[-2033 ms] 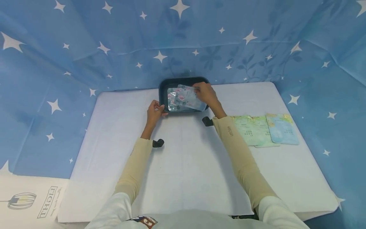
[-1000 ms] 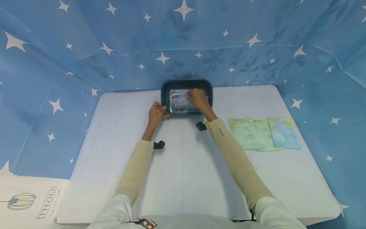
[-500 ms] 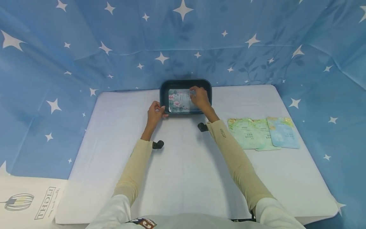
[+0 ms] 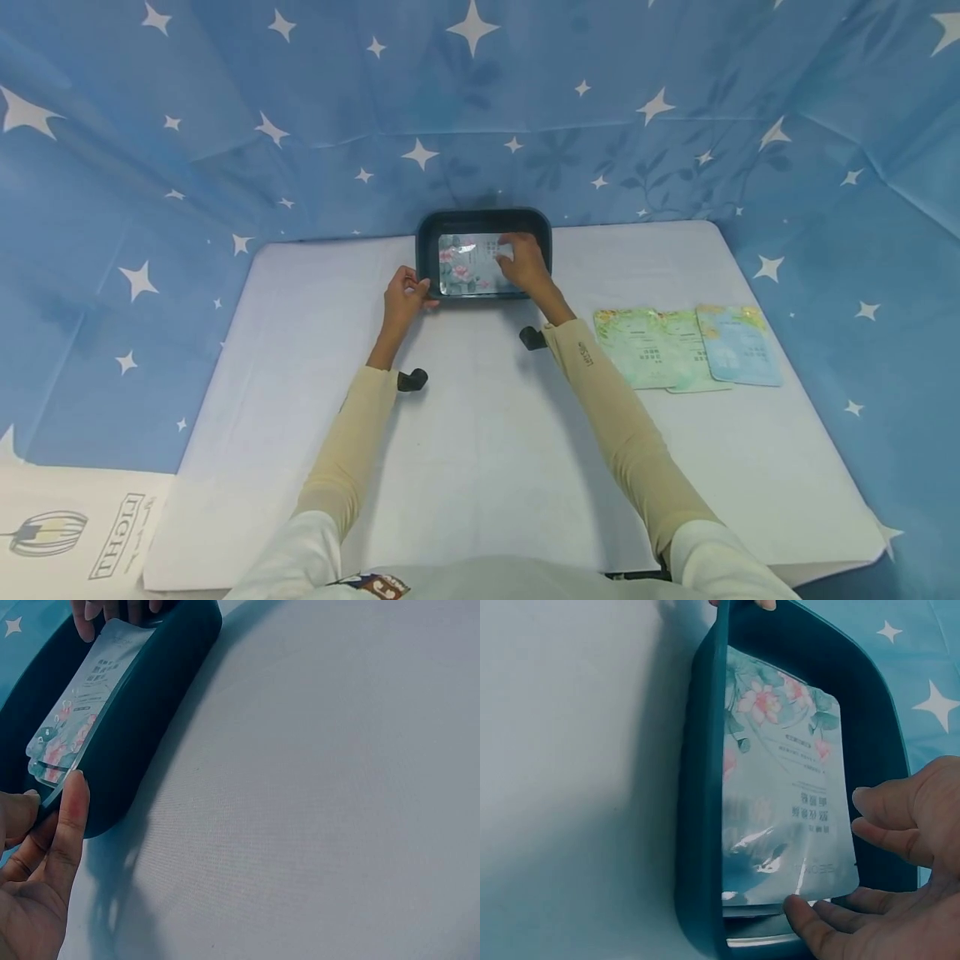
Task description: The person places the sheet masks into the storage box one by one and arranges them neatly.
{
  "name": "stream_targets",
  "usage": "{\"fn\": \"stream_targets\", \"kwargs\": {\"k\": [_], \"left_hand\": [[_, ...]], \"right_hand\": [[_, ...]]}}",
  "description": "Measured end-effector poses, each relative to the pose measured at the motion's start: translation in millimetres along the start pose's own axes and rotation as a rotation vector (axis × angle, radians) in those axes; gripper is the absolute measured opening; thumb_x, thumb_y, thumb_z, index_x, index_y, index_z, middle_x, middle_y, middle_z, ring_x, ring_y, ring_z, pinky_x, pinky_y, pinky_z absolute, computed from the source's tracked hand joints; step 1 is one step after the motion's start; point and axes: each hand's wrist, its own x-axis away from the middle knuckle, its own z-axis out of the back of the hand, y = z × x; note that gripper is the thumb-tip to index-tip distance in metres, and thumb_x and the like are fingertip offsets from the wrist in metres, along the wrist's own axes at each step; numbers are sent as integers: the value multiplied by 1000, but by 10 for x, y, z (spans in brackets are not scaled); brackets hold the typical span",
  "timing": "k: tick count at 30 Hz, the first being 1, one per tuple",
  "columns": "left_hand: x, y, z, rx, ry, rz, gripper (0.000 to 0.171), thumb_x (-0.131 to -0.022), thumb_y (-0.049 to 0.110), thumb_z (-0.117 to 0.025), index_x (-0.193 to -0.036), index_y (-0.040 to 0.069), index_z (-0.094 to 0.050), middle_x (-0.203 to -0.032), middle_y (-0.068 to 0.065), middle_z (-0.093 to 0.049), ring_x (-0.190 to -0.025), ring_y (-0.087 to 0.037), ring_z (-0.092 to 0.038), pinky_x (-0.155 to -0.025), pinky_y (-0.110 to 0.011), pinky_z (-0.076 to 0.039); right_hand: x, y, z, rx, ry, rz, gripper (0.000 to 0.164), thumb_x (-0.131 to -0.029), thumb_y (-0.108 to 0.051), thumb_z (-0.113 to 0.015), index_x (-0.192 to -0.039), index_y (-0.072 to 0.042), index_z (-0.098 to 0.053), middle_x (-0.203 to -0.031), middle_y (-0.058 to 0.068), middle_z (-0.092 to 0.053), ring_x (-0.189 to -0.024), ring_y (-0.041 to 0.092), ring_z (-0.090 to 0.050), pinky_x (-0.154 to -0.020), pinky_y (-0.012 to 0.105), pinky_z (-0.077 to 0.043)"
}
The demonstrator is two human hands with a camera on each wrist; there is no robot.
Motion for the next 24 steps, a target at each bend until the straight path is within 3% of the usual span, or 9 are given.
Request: {"fn": "stream_targets", "kwargs": {"k": [7,14,19,24], "left_hand": [[-3,27,9,0,-6,1,21,-97,6,-59,-97,1,-39,-77,-4,-43,-58,-9,-66,-68,-35,-68],[-4,24,11,53,-16,25,25,-96,5,-60,-103,-7,-40,-79,-4,-43,-61,-15,-68,-75,-45,-67],[3,22,-5,39,-7,20,22,-96,4,-60,-101,-3,-40,-78,-3,-41,-57,-12,-66,-71,-39,-68],[104,248,12,43,-30,37,25,-95,-2,-58,-106,-14,-38,-79,-9,-42,-63,-26,-68,-79,-50,-65]], "right_hand": [[-8,65,-12,-7,-27,-34,40,-98,-13,-57,-134,2,-52,-146,25,-42,-140,36,-37,-122,47,-37],[32,110,-40,-38,-88,-113,44,-99,-19,-55,-137,1,-47,-143,22,-48,-134,35,-46,-114,47,-46],[58,102,-46,-39,-109,-134,43,-100,-22,-53,-137,0,-46,-143,22,-49,-132,34,-49,-111,47,-49],[76,108,-54,-37,-120,-138,43,-101,-23,-53,-137,0,-46,-141,22,-51,-128,33,-51,-109,47,-50]]}}
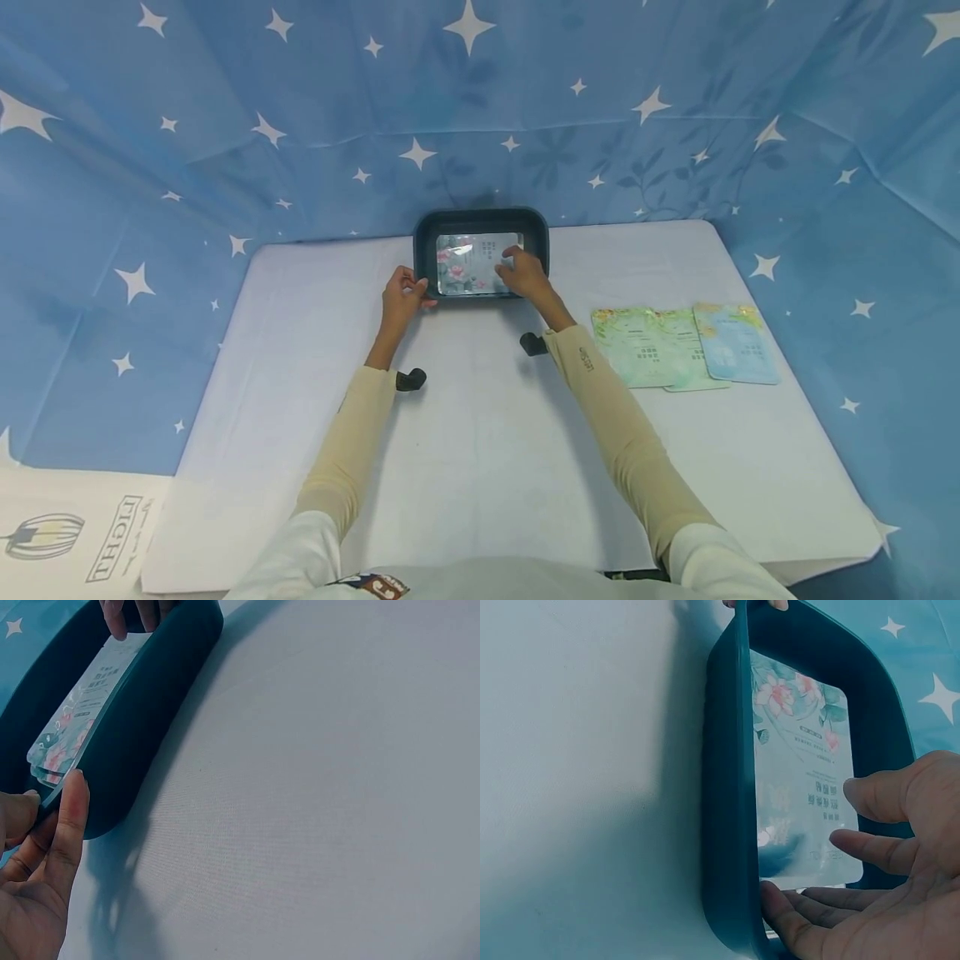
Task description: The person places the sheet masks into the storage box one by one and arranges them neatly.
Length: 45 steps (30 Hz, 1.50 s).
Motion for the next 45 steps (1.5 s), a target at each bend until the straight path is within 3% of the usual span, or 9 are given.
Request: {"fn": "stream_targets", "kwargs": {"k": [3,6,13,17,21,26,33,38,45], "left_hand": [[56,112,-2,-9,-9,11,27,-95,-5,-56,-108,-18,-37,-80,-13,-42,-71,-38,-68,-81,-53,-64],[41,98,1,-23,-9,11,27,-95,-5,-56,-108,-18,-37,-81,-14,-43,-73,-38,-68,-79,-51,-65],[-74,-108,19,-22,1,-2,26,-96,2,-58,-108,-12,-39,-81,-8,-43,-63,-15,-66,-76,-42,-67],[-96,-163,-4,-55,19,-32,25,-97,5,-59,-105,-8,-39,-80,-5,-42,-61,-10,-63,-72,-36,-68],[-86,-186,-27,-45,24,-38,19,-97,5,-59,-98,1,-41,-78,-3,-42,-63,-10,-64,-68,-31,-68],[-66,-197,-52,-6,24,-47,19,-96,2,-59,-93,8,-42,-77,-1,-43,-63,-12,-65,-65,-27,-68],[-65,-219,-14,-20,36,-14,21,-97,6,-60,-101,-2,-41,-78,-2,-43,-60,-12,-65,-72,-37,-68],[-58,-211,7,0,28,-19,29,-97,7,-60,-108,-11,-39,-78,-4,-43,-61,-12,-65,-73,-38,-68],[-79,-204,-17,-5,24,-17,22,-97,7,-59,-101,0,-39,-78,-3,-41,-58,-10,-64,-67,-28,-68]], "right_hand": [[12,15,-5,14,6,13,44,-101,-23,-53,-137,0,-46,-141,21,-51,-130,33,-50,-111,46,-49],[34,29,11,40,29,51,43,-100,-22,-54,-136,1,-48,-138,22,-53,-129,34,-51,-111,47,-49],[136,108,153,-9,84,142,36,-100,-17,-54,-130,3,-54,-125,26,-59,-114,37,-58,-98,50,-55],[171,173,277,-80,111,171,32,-100,-15,-53,-126,4,-56,-126,27,-60,-117,37,-59,-101,48,-55],[229,230,428,-110,133,152,30,-102,-19,-51,-123,0,-58,-125,21,-61,-117,33,-60,-103,41,-55],[279,331,632,-133,151,143,31,-103,-19,-51,-123,2,-60,-125,22,-62,-119,36,-59,-107,46,-53],[369,447,798,-142,143,121,30,-102,-19,-51,-122,2,-59,-121,22,-64,-108,35,-66,-89,45,-61],[472,505,872,-162,126,73,31,-102,-21,-52,-124,0,-59,-120,21,-65,-107,34,-67,-87,40,-63],[621,678,978,-152,104,-1,32,-103,-22,-51,-125,-1,-58,-120,22,-64,-108,35,-66,-84,37,-63]]}}
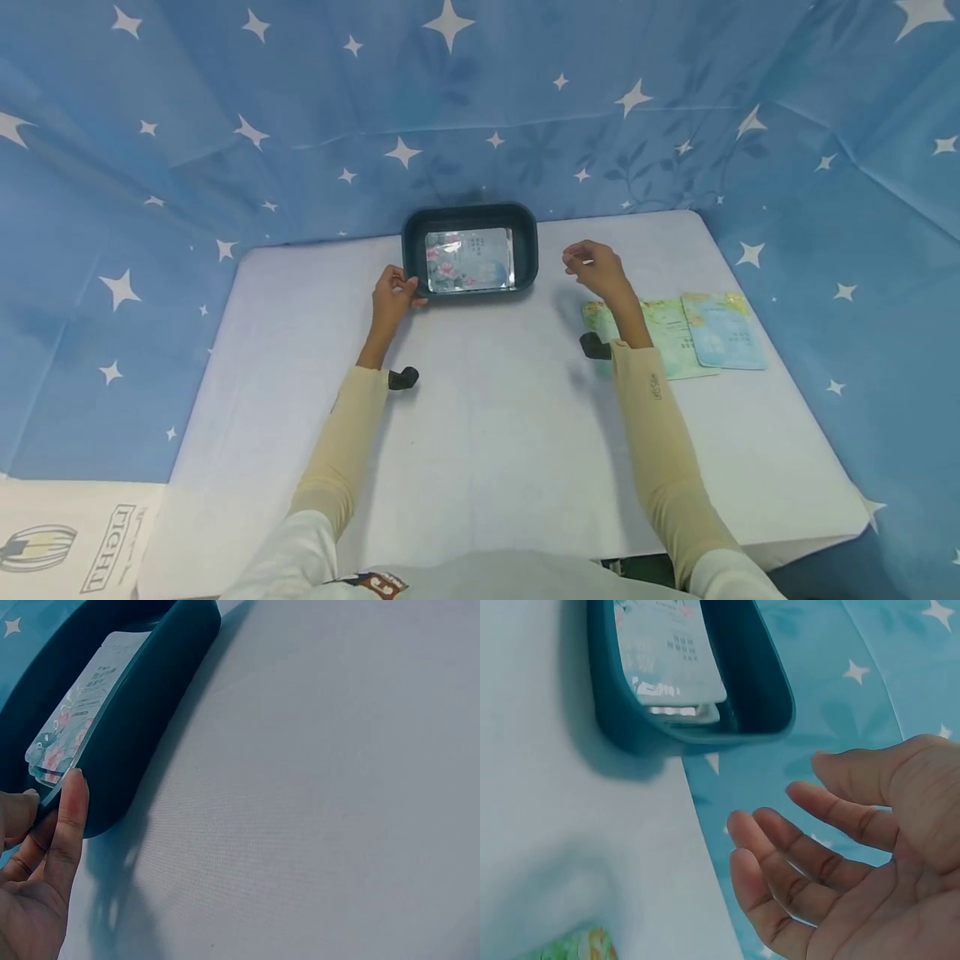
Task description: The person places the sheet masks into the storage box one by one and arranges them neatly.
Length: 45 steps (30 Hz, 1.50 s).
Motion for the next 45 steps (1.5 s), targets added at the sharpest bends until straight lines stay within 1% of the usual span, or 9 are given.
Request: {"fn": "stream_targets", "kwargs": {"k": [3,7,11,18,22,25,30,35,45], "left_hand": [[-7,-7,-8,4,6,-4,22,-97,6,-59,-100,-1,-39,-79,-3,-42,-58,-10,-64,-67,-28,-68],[1,31,3,33,-2,0,24,-96,4,-59,-103,-7,-39,-78,-3,-43,-60,-16,-65,-72,-38,-68],[41,142,11,37,-22,17,25,-96,0,-59,-104,-12,-38,-77,-5,-43,-63,-28,-65,-79,-50,-65],[-11,3,-21,16,10,6,21,-97,6,-60,-97,1,-39,-77,-2,-42,-60,-11,-65,-68,-31,-68],[-9,5,-29,15,21,1,19,-97,5,-59,-96,4,-40,-78,-2,-42,-57,-9,-65,-66,-28,-68],[-12,3,-25,19,25,3,18,-97,5,-59,-95,6,-41,-78,-2,-43,-56,-8,-65,-65,-28,-68],[-16,-23,-21,14,21,5,20,-97,6,-60,-95,6,-40,-78,-2,-42,-57,-8,-66,-65,-27,-68],[-24,-20,-3,21,18,19,19,-97,6,-60,-96,6,-41,-78,-2,-43,-57,-11,-66,-68,-31,-68],[55,199,17,58,-31,47,27,-96,-1,-58,-106,-14,-37,-80,-10,-44,-60,-22,-69,-79,-52,-64]], "right_hand": [[55,92,58,-9,-7,-22,34,-103,-22,-51,-127,0,-57,-123,24,-63,-109,35,-65,-87,39,-62],[147,223,157,-19,-22,-34,37,-103,-24,-51,-129,3,-54,-125,27,-60,-111,39,-63,-89,40,-63],[255,385,265,-19,-6,-55,40,-102,-26,-52,-129,3,-54,-125,28,-60,-111,40,-64,-82,30,-63],[474,702,426,-35,39,-143,46,-102,-30,-51,-133,4,-51,-127,28,-58,-111,40,-64,-74,15,-54],[590,845,513,-72,66,-202,50,-102,-33,-51,-136,4,-49,-129,28,-57,-94,17,-69,-74,13,-55],[657,940,582,-71,97,-254,50,-102,-32,-49,-136,4,-48,-130,28,-56,-93,13,-67,-78,18,-57],[753,1098,659,29,121,-328,48,-103,-33,-45,-133,4,-52,-131,31,-55,-114,42,-60,-83,38,-57],[802,1196,654,79,94,-370,48,-101,-34,-47,-129,4,-54,-128,31,-58,-112,44,-58,-87,50,-56],[813,1276,561,157,52,-398,45,-98,-32,-56,-124,5,-58,-111,27,-65,-98,37,-58,-73,41,-53]]}}
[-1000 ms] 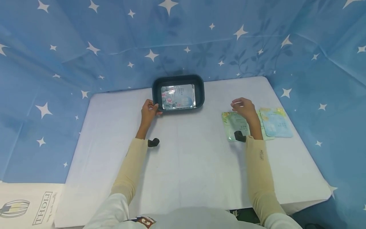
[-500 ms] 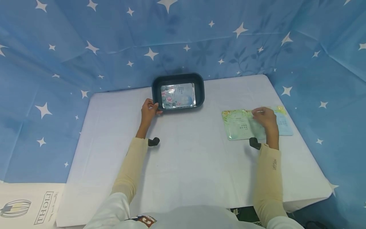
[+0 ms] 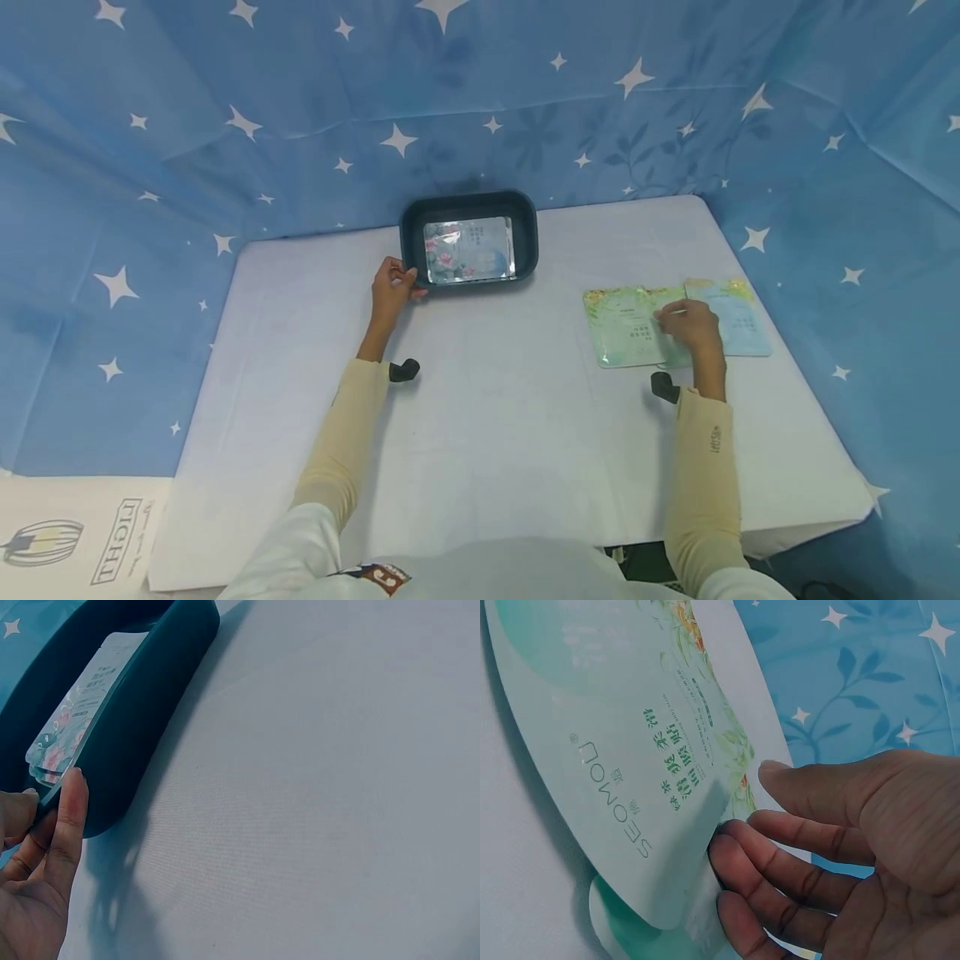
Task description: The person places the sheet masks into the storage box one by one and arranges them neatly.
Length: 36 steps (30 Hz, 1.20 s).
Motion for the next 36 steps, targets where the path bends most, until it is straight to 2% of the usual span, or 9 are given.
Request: {"fn": "stream_targets", "kwargs": {"k": [7,11,17,22,29,33,36], "left_hand": [[43,46,-18,-12,-6,-15,25,-95,-2,-58,-105,-13,-38,-79,-10,-44,-59,-17,-68,-75,-45,-67],[44,25,-16,-5,-12,-15,25,-95,-2,-58,-105,-13,-37,-78,-9,-44,-60,-19,-68,-74,-44,-67],[53,-23,-5,-2,-15,-3,22,-95,-2,-57,-103,-10,-38,-79,-9,-46,-59,-23,-66,-76,-44,-67],[54,-19,-9,-4,-12,-16,21,-95,-2,-58,-101,-9,-39,-79,-8,-45,-62,-22,-67,-75,-44,-67],[34,33,-10,-16,-16,-33,26,-96,-2,-57,-105,-14,-36,-79,-9,-44,-63,-24,-68,-77,-48,-66],[-37,-98,4,-14,1,-35,22,-96,2,-58,-102,-6,-39,-78,-5,-45,-61,-19,-68,-74,-42,-67],[-87,-207,14,-14,10,-45,21,-97,5,-59,-100,-2,-39,-78,-4,-45,-62,-21,-69,-74,-41,-68]], "right_hand": [[37,7,-31,-15,-29,13,51,-96,-36,-60,-123,7,-57,-110,27,-67,-101,39,-59,-80,46,-55],[58,12,-60,-9,-39,12,54,-95,-37,-62,-123,8,-56,-111,29,-66,-102,40,-58,-82,48,-55],[100,23,-107,-4,-47,14,60,-94,-39,-64,-129,9,-52,-124,33,-58,-113,47,-54,-91,60,-53],[104,-10,-137,-1,-9,-14,62,-92,-39,-66,-128,9,-51,-133,33,-50,-120,50,-48,-99,64,-49],[30,-24,-160,48,38,-33,59,-89,-38,-69,-124,7,-54,-129,32,-53,-114,48,-52,-90,60,-53],[-9,-19,-179,63,43,-45,57,-89,-38,-70,-121,7,-56,-127,31,-55,-111,47,-55,-86,58,-54],[-6,-37,-180,60,41,-47,53,-88,-35,-71,-119,7,-58,-124,30,-57,-108,46,-56,-84,56,-55]]}}
